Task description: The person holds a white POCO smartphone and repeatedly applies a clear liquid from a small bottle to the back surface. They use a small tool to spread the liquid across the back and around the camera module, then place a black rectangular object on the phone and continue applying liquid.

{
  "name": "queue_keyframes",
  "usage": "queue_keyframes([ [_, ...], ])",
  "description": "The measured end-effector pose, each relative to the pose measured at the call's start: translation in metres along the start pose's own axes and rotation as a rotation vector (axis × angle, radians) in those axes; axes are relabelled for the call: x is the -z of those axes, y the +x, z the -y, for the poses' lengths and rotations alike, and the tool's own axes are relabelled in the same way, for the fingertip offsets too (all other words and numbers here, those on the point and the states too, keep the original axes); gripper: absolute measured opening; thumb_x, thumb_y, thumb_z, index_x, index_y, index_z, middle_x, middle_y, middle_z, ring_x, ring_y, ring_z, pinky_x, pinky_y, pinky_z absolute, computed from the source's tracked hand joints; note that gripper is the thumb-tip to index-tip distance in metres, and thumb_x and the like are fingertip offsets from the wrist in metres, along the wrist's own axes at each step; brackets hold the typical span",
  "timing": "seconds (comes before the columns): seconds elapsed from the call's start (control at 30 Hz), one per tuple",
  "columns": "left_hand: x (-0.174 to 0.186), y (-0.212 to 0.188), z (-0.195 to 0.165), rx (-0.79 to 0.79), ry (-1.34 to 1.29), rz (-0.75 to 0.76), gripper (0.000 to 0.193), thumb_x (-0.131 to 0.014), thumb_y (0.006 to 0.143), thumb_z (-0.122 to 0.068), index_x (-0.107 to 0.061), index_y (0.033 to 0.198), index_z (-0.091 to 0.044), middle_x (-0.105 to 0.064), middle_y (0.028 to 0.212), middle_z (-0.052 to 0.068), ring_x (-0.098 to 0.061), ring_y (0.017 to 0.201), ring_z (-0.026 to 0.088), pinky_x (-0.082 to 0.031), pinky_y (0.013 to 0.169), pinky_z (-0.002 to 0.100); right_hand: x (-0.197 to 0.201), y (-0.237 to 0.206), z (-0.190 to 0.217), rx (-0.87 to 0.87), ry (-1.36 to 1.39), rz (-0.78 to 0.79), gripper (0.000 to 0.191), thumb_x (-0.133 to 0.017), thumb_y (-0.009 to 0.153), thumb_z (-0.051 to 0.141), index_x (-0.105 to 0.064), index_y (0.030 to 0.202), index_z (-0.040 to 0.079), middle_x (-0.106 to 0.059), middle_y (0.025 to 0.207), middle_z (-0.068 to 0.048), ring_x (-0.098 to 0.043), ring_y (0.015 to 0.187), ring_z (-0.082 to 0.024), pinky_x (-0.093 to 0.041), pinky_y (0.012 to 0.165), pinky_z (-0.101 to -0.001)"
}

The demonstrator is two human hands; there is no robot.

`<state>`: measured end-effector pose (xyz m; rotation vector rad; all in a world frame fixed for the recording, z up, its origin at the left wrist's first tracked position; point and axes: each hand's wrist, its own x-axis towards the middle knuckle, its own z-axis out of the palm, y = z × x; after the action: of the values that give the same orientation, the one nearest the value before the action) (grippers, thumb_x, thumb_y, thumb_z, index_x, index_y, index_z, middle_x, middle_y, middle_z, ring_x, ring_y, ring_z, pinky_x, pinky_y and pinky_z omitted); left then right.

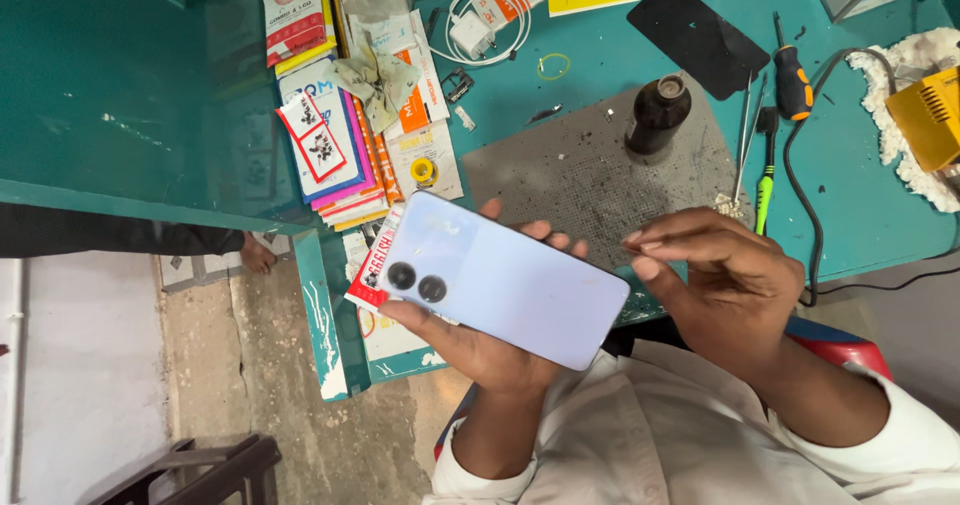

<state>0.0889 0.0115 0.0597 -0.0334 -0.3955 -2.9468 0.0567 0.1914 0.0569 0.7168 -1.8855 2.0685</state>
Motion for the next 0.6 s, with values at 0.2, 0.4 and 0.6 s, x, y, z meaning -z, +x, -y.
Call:
queue_keyframes([
  [0.2,0.003,-0.004,0.006,0.174,-0.144,0.021,0.127,-0.026,0.082,-0.100,-0.039,0.153,0.005,-0.064,0.127,0.021,-0.063,0.118,0.041,-0.050,0.107,0.057,-0.002,0.000,0.001,-0.040,0.029,-0.055,0.017,-0.070,0.096,-0.013,-0.064,0.111,-0.008,-0.072,0.110,-0.021,-0.076,0.101,-0.023,-0.065,0.090,-0.0332],
  [0.4,0.010,-0.010,0.013,0.242,-0.046,0.049,0.127,-0.019,0.087,-0.095,-0.037,0.158,0.008,-0.064,0.133,0.022,-0.063,0.123,0.037,-0.051,0.107,0.048,-0.008,0.008,0.005,-0.037,0.072,-0.094,0.015,-0.070,0.096,-0.012,-0.060,0.104,-0.005,-0.073,0.111,-0.021,-0.077,0.099,-0.023,-0.067,0.085,-0.0319],
  [0.6,0.014,-0.016,0.015,0.198,0.066,0.065,0.120,-0.015,0.093,-0.092,-0.033,0.160,0.006,-0.057,0.142,0.023,-0.058,0.130,0.032,-0.046,0.116,0.045,-0.012,0.018,0.015,0.061,-0.089,-0.005,0.017,-0.074,0.093,-0.013,-0.062,0.104,-0.006,-0.074,0.105,-0.020,-0.078,0.099,-0.025,-0.066,0.088,-0.0335],
])
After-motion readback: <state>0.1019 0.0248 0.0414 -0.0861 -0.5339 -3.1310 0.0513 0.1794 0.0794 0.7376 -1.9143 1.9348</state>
